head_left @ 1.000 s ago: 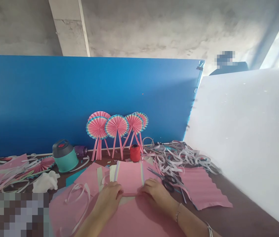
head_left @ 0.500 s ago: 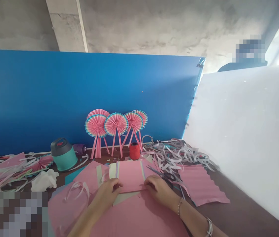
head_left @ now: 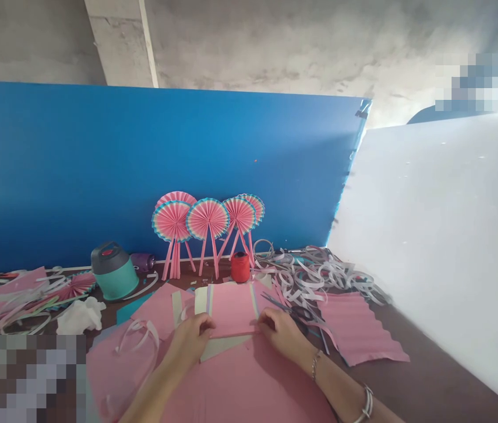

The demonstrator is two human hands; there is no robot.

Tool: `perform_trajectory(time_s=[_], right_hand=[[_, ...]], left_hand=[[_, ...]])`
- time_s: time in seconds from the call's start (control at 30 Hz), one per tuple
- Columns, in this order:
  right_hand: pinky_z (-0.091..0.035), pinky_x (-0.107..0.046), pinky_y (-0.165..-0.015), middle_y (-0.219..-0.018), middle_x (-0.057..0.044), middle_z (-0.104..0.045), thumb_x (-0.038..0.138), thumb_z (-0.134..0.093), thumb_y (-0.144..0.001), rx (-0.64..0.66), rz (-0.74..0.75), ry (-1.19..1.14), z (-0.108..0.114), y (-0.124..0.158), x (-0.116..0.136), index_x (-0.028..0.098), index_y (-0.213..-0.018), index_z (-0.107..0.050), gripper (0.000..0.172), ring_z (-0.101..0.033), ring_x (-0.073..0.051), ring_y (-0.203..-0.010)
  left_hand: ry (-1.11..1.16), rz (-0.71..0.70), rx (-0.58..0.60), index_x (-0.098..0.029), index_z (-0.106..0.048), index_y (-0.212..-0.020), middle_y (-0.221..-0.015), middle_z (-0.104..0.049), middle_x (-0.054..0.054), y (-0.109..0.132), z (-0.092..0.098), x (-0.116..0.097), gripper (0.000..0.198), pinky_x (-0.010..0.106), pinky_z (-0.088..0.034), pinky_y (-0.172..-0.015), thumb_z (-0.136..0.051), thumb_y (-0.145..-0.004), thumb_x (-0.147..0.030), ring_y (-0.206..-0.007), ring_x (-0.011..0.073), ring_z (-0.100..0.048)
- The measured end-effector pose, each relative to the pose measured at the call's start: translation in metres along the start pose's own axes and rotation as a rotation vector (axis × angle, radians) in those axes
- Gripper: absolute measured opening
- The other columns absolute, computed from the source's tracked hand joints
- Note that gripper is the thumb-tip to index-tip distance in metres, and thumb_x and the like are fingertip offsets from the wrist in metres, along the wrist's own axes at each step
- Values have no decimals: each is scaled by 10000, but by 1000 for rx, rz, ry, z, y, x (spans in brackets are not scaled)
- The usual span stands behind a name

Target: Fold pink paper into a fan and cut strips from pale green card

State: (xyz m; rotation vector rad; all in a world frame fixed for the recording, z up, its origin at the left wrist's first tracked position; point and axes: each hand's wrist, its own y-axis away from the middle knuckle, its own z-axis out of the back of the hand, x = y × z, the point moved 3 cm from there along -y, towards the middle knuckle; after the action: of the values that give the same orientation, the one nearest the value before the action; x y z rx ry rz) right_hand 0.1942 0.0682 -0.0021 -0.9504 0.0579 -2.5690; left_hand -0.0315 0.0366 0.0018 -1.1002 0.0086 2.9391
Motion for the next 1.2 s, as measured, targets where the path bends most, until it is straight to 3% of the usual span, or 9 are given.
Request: perform_trajectory(time_s=[0.4,0.63,0.77,0.83,1.03,1.2], right_hand=[[-309,-221,-527,-642,-2,-610,179,-494,-768,-4,19,4,-1,1,0,171,-669,-571,126,-507,-128,-594],[-347,-251,-639,-716,-16,-609,190,-483,-808,1,25,172,-1,5,8,177,-708,-576,137,-535,-152,-700],[-350,-284,-726,-875,-45,-587,140,-489,-802,-11,95,343,-2,8,14,181,-843,-586,113,-520,-182,-825],[-337,-301,-745,-953,-57,-567,70,-488,-777,-3,176,449,-4,10,19,196,-954,-578,235,-494,-200,-884],[-341,-299,-700,-921,-57,-579,56,-435,-834,207,423,563,-10,10,28,212,-964,-629,281,-480,-190,-852],[-370,-279,-734,-933,-53,-582,77,-501,-788,233,409,472,1,11,24,201,-955,-651,257,-504,-176,-868]], left_hand=[[-63,-35,9,-190,-623,-735,-841,-658,26,-1,-1,-4,179,264,-412,-713,-446,-739,-161,-817,161,-591],[-247,-102,11,-220,-609,-809,-875,-622,15,6,2,-11,236,294,-359,-750,-384,-802,-148,-836,168,-542],[-371,-273,3,-219,-621,-828,-908,-572,30,9,-1,-21,319,317,-326,-784,-340,-804,-70,-881,185,-485],[-402,-348,22,-249,-636,-874,-916,-541,24,12,-2,-27,390,315,-313,-787,-330,-789,-23,-881,179,-469],[-473,-453,154,-374,-590,-1113,-965,-516,34,15,-7,-35,555,307,-312,-736,-358,-768,-5,-925,193,-446],[-514,-430,83,-340,-696,-901,-899,-551,43,11,0,-26,445,367,-302,-775,-406,-758,-34,-888,213,-442]])
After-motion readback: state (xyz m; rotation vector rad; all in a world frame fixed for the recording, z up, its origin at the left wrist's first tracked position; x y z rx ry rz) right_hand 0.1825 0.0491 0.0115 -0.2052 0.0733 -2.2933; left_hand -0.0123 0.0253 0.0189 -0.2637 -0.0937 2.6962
